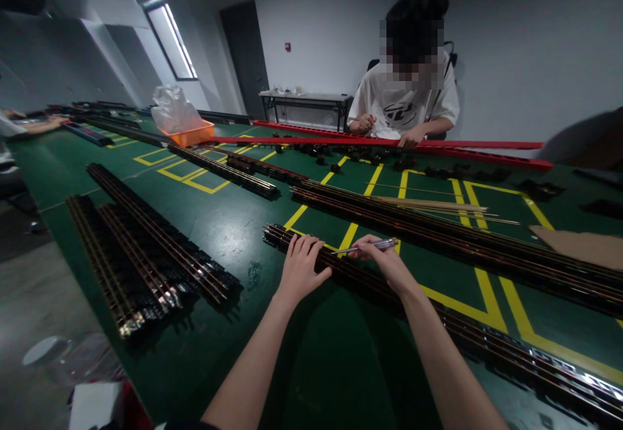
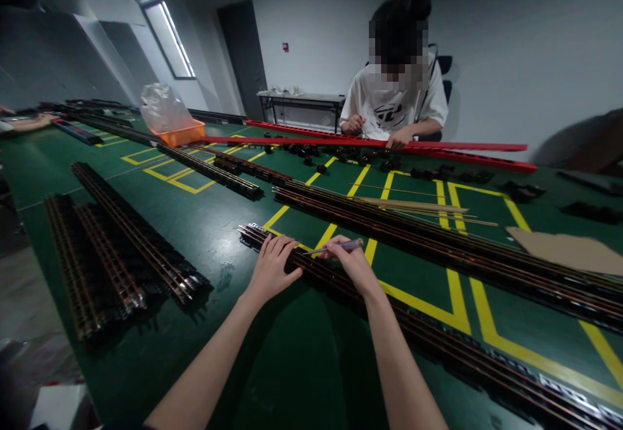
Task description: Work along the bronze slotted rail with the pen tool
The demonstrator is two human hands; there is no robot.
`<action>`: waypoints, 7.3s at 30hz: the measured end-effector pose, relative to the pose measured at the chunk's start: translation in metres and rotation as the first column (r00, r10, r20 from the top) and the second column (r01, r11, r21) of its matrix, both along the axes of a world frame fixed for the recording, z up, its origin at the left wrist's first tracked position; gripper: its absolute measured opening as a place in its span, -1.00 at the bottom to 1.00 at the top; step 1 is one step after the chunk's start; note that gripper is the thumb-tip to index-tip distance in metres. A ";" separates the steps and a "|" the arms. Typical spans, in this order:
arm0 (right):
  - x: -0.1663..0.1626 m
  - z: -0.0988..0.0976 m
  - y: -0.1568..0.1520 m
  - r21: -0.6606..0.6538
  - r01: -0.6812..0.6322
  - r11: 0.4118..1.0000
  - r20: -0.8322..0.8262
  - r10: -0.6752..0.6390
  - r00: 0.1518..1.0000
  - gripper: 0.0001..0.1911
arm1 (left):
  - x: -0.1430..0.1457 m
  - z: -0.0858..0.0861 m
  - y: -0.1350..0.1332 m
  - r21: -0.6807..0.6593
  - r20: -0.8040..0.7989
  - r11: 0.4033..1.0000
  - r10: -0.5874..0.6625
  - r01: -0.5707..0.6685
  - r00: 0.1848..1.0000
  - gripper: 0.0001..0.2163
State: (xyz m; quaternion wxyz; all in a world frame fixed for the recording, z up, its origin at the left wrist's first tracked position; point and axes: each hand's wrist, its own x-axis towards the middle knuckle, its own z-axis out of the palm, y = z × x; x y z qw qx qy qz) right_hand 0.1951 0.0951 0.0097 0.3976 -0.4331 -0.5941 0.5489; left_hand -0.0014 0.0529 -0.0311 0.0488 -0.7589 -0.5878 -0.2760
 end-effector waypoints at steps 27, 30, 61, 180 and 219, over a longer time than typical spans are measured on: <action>0.005 -0.001 0.002 0.005 -0.007 1.000 0.024 0.007 1.000 -0.77 | -0.003 0.000 0.001 0.042 0.000 0.999 0.026 -0.026 1.000 -0.68; 0.006 -0.001 0.002 0.010 -0.008 1.000 0.015 0.007 1.000 -0.78 | -0.003 0.000 0.001 0.041 -0.004 0.999 0.027 -0.027 1.000 -0.68; 0.006 -0.005 0.005 -0.030 0.035 0.999 -0.034 -0.036 0.999 -0.81 | -0.001 -0.002 -0.002 -0.022 0.005 0.995 -0.098 0.098 0.995 -0.57; 0.002 0.002 0.000 -0.053 -0.021 0.998 -0.027 0.020 0.999 -0.76 | 0.011 -0.004 0.001 0.024 -0.053 0.999 -0.020 0.021 0.998 -0.65; 0.007 -0.003 0.002 -0.040 0.018 0.999 -0.027 -0.019 0.999 -0.82 | 0.011 0.001 -0.001 0.017 -0.055 1.000 0.024 -0.023 0.998 -0.63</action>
